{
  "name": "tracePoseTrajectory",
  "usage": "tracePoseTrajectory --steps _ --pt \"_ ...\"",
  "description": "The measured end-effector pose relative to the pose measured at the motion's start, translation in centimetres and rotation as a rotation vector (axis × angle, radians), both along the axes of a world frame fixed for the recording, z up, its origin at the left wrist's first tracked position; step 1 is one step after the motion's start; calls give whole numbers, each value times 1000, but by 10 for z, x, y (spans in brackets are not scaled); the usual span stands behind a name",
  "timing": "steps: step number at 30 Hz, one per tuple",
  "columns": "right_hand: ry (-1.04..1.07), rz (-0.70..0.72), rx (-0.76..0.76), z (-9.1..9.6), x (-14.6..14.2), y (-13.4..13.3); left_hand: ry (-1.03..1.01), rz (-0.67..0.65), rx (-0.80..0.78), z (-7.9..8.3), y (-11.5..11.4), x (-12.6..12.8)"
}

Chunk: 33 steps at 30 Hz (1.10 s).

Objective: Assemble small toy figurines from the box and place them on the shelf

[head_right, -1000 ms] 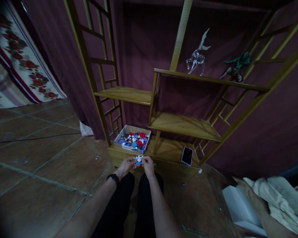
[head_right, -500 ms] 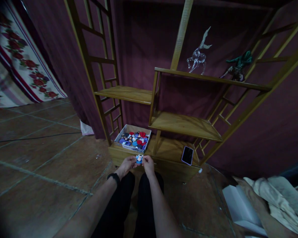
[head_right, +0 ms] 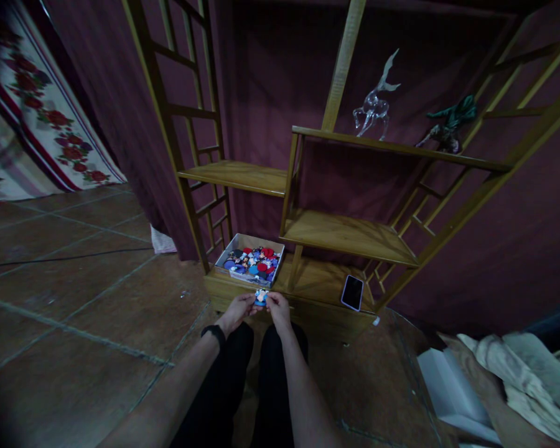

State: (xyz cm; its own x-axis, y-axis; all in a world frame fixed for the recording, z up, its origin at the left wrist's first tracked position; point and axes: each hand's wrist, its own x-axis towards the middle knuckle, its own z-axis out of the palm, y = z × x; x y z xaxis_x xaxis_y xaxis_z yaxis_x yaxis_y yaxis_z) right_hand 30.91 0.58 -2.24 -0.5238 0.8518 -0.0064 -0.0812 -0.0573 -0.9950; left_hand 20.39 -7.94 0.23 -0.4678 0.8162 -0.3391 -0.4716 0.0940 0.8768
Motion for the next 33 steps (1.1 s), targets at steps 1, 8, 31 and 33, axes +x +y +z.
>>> tracePoseTrajectory --steps 1,8,31,33 --pt "-1 0 0 0 0 0 0 -1 1 0 0 0" --pt "-1 -20 13 -3 -1 0 20 -8 10 -3 1 -2" --pt "-50 9 126 -13 -1 4 29 -6 33 -4 1 0" --pt "-46 10 123 -13 -1 4 38 -8 38 -5 1 -1"
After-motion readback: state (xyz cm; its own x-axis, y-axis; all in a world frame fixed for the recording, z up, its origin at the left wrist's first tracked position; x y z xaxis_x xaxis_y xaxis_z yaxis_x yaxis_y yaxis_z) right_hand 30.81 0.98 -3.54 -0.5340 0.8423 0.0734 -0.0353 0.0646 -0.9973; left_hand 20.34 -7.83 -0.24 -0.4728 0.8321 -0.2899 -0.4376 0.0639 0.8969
